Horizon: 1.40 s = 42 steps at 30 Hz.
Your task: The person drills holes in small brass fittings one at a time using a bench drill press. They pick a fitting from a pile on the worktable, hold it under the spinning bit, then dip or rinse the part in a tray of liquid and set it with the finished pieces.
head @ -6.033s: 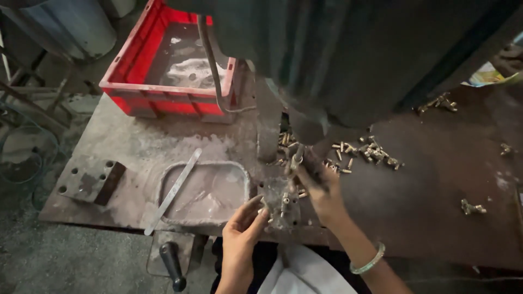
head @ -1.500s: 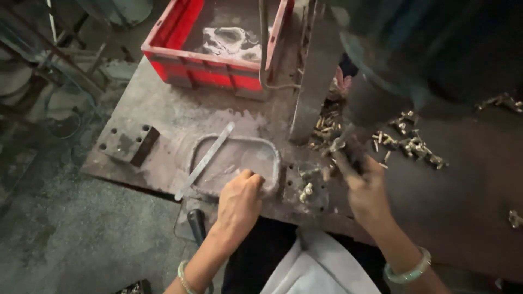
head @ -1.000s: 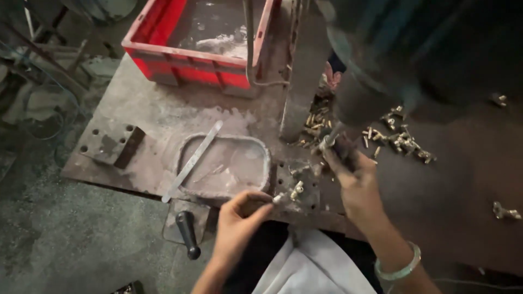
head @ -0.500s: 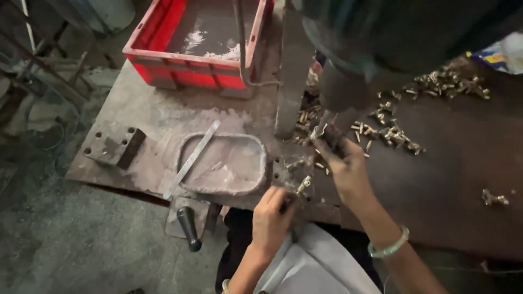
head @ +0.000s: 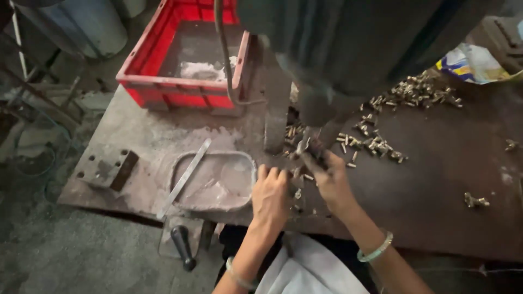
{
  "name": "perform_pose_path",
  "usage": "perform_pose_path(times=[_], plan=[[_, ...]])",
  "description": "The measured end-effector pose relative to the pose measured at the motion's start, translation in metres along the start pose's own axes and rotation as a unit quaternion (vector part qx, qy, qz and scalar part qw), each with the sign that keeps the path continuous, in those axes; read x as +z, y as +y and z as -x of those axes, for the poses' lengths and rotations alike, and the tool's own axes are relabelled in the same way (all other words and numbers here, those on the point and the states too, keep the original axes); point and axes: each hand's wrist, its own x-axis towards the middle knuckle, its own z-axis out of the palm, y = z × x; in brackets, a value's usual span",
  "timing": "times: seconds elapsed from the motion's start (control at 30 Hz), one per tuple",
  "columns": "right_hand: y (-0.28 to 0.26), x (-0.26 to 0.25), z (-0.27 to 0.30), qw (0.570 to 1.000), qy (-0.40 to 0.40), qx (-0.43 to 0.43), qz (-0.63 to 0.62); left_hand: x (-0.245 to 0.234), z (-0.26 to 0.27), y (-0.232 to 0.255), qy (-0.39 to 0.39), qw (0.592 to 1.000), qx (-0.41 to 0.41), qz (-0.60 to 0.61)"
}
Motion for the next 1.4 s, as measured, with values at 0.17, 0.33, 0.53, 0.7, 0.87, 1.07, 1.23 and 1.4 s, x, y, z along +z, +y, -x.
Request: perform_pose_path(times=[0.17,0.33,0.53,0.7,0.87,1.07,1.23,1.4], plan=[[0.012,-0.003,-0.001,1.0,-0.014,0.003,-0.024,-0.006,0.022,-0.009,0.059,0.934,-0.138,0.325],[0.013,-0.002,0.002,0.999,-0.016,0.004,-0.051,0.0,0.052,-0.02,0.056,0.802,-0.246,0.541],[0.002,0.002,0.004,1.0,-0.02,0.002,-0.011,0.004,0.064,-0.022,0.052,0.742,-0.295,0.6],[0.005,0.002,0.007,0.997,-0.002,0.016,-0.08,-0.001,0.069,-0.018,0.062,0.715,-0.306,0.625],[0.016,-0.012,0.003,0.999,-0.015,0.01,-0.037,-0.062,0.024,0.018,0.099,0.737,-0.235,0.626],[0.113,-0.062,-0.01,0.999,-0.041,0.016,-0.005,-0.114,-0.015,0.047,0.256,0.919,0.163,0.251],[0.083,-0.059,-0.022,0.984,-0.072,-0.078,0.14,-0.056,-0.012,0.013,0.234,0.945,0.151,0.171],[0.049,-0.028,0.005,0.997,-0.038,0.072,-0.01,-0.031,-0.012,-0.015,-0.028,0.997,-0.028,0.06]])
